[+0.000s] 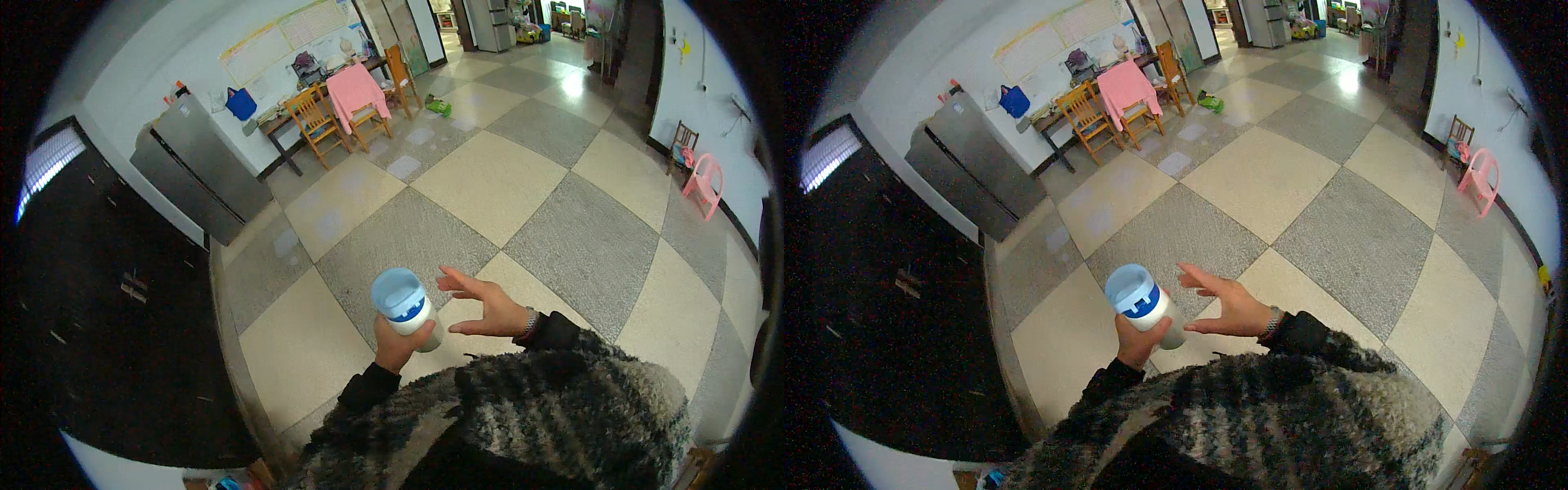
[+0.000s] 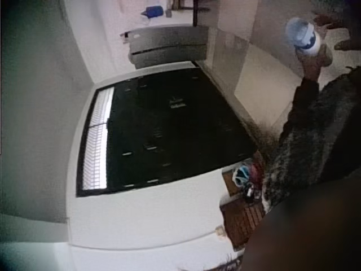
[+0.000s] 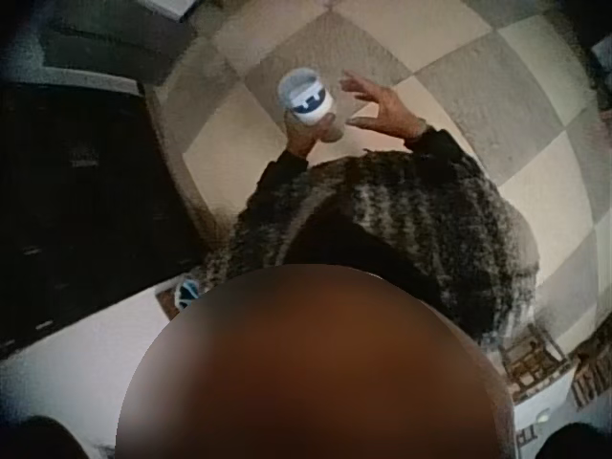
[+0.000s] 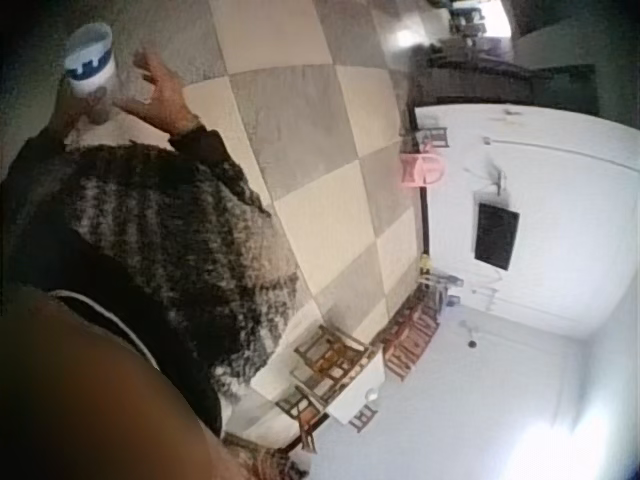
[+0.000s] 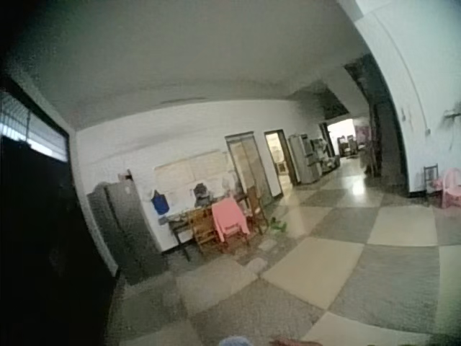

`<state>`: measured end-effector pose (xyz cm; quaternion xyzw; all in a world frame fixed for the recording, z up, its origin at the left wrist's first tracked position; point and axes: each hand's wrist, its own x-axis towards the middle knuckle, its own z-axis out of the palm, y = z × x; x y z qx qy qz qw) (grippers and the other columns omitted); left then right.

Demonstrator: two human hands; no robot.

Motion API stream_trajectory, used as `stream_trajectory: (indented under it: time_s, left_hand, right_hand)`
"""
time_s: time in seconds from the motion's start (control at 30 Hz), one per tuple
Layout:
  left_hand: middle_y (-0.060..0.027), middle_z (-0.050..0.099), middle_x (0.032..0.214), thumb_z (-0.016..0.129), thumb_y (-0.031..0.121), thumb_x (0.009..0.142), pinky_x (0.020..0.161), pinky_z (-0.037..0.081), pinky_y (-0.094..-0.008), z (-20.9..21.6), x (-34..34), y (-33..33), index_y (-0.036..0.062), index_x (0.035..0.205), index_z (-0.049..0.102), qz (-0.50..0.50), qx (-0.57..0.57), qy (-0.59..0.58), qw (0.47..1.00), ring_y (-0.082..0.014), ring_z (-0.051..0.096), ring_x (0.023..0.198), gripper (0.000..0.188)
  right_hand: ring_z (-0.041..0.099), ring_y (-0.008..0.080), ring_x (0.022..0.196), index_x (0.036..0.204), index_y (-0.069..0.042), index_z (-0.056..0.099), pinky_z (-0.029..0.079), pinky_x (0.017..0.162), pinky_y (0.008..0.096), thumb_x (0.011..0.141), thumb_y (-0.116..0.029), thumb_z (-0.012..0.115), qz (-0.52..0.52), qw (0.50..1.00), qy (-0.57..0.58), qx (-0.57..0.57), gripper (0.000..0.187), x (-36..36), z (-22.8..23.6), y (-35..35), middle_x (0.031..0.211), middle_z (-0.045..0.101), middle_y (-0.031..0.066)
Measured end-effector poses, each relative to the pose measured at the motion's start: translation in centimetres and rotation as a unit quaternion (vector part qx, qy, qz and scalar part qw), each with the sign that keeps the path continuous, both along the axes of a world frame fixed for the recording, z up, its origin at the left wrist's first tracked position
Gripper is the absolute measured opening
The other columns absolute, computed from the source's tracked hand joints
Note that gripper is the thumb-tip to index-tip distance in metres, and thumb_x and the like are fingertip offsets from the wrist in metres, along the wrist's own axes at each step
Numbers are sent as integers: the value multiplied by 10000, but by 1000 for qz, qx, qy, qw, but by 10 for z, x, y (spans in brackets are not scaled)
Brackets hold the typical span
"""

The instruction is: The person walks from a living area into the kitchen carrying two bottles. They open the blue bottle, rinse its lid and straw under the tap, then repeatedly insert and remove the straw and lid, testing the fit. They also open a pink bottle, remove its lid, and place it in the sink before returning to the blue bottle.

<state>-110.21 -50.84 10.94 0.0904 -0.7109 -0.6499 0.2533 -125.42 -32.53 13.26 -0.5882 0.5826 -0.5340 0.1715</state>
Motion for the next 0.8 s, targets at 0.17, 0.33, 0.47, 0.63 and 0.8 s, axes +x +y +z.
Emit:
stream_trajectory:
  time_s: [0.17,0.33,0.47,0.63,0.8]
  left_hand:
    - [-114,627,1199,896,153,660,926,521,-373,31,-135,-41,34,1322,476,67,-53,-4,996,-223,637,1091,793]
    - [-114,621,1207,922,193,625,914,526,-378,26,-217,-74,34,1308,472,74,-53,-40,995,-223,629,1101,833]
    - [-107,624,1185,934,253,631,896,525,-369,26,-340,-148,35,1269,502,1,96,47,994,-213,627,1083,801]
    - [-103,620,1174,932,269,645,891,518,-358,54,-479,-218,36,1252,522,-17,-139,123,982,-202,620,1071,768]
    - [-108,619,1182,906,230,673,897,516,-355,74,-575,-249,36,1249,528,-117,-59,130,983,-206,622,1080,715]
  right_hand:
    - [406,342,1404,1566,-39,138,344,1146,428,757,-293,856,-9,996,53,-72,1112,-120,39,-74,1533,376,227]
    - [389,313,1418,1568,-26,129,319,1153,419,758,-307,857,-32,993,-17,-116,1125,-180,25,-126,1562,321,236]
    - [425,269,1384,1570,-20,125,329,1136,396,738,-335,872,-90,986,-74,-119,1162,-275,29,-205,1530,384,218]
    - [564,184,1176,1575,-19,132,414,1036,341,752,-308,841,-142,967,-108,-181,1125,-399,66,-264,1286,604,118]
    - [558,210,1208,1576,-15,107,413,1043,358,755,-248,829,-192,950,-161,-184,1117,-470,89,-297,1324,580,141]
